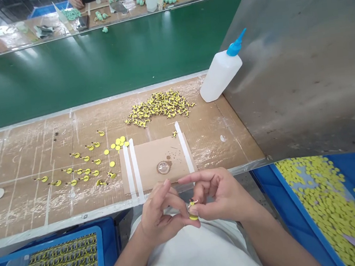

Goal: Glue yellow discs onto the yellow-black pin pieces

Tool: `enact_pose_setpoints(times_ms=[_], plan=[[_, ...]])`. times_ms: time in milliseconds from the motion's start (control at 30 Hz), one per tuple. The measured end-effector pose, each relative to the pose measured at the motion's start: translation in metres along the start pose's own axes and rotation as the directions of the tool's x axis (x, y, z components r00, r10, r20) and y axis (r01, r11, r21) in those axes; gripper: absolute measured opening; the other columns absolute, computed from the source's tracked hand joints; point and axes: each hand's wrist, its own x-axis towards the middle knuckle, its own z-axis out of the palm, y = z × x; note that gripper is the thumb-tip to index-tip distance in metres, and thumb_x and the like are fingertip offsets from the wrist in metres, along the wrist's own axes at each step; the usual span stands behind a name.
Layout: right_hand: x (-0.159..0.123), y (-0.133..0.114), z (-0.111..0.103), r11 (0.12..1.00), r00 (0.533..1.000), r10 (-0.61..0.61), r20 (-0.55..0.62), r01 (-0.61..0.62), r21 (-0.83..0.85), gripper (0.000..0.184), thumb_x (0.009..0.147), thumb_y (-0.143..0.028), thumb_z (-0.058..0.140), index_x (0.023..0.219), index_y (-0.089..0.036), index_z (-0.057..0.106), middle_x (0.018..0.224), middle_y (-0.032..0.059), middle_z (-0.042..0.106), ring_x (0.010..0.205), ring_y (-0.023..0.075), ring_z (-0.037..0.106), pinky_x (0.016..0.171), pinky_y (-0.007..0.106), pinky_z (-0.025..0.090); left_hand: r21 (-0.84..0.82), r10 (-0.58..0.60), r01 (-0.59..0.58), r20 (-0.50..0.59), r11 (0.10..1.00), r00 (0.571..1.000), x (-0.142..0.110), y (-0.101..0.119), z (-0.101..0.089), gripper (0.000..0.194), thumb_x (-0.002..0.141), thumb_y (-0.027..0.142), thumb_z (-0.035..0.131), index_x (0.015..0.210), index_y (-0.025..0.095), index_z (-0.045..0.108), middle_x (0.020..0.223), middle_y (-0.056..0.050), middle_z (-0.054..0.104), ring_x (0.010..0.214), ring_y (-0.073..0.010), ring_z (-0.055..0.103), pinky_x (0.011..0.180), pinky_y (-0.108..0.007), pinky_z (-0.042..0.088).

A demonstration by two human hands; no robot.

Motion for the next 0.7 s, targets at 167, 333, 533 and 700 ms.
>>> enact_pose_setpoints(times_ms=[167, 333, 533, 700], plan=[[0.0016, 0.0015, 0.0, 1.0, 1.0, 0.011, 0.017, -0.011, 0.012, 0.051, 0.059, -0.018, 0.086, 0.108, -0.014, 0.075, 0.06, -0.0005, 0.069, 0.054, 0.014, 0.066, 0.056, 0.024, 0.056, -0.026, -0.019, 0.019, 0.001, 0.999, 1.0, -0.0013, -0.0008, 0.0003, 0.101, 0.073, 0.033, 0.085, 0.155, 0.025, 0.028, 0.064, 0.007, 0.07, 0.059, -0.0121, 0.058, 0.068, -0.028, 0.047], [0.0014, 0.0034, 0.0005, 1.0, 1.0, 0.005, 0.015, -0.005, 0.013, 0.05, 0.058, -0.015, 0.084, 0.108, -0.014, 0.075, 0.06, -0.0013, 0.069, 0.055, 0.0135, 0.067, 0.057, 0.023, 0.056, -0.036, -0.033, 0.033, 0.008, 0.999, 0.999, -0.0022, -0.0011, 0.0008, 0.101, 0.073, 0.031, 0.086, 0.156, 0.023, 0.029, 0.064, 0.007, 0.069, 0.059, -0.0115, 0.058, 0.069, -0.027, 0.047], [0.0006, 0.0039, 0.0008, 1.0, 1.0, 0.017, 0.012, -0.018, 0.017, 0.049, 0.058, -0.013, 0.083, 0.106, -0.014, 0.075, 0.06, -0.0012, 0.069, 0.055, 0.0132, 0.066, 0.056, 0.022, 0.056, -0.031, -0.029, 0.029, 0.013, 0.999, 0.999, -0.0027, -0.0017, 0.0004, 0.1, 0.073, 0.03, 0.086, 0.155, 0.022, 0.03, 0.065, 0.007, 0.069, 0.061, -0.0112, 0.058, 0.07, -0.027, 0.048], [0.0016, 0.0045, 0.0001, 0.999, 1.0, 0.003, 0.011, -0.004, 0.051, 0.05, 0.058, -0.014, 0.086, 0.106, -0.014, 0.074, 0.06, -0.0005, 0.07, 0.055, 0.0131, 0.066, 0.054, 0.021, 0.054, -0.03, 0.039, -0.039, -0.019, 0.999, 0.999, -0.0031, -0.0031, -0.0008, 0.098, 0.072, 0.023, 0.087, 0.153, 0.02, 0.033, 0.067, 0.005, 0.07, 0.064, -0.0127, 0.057, 0.068, -0.028, 0.048]])
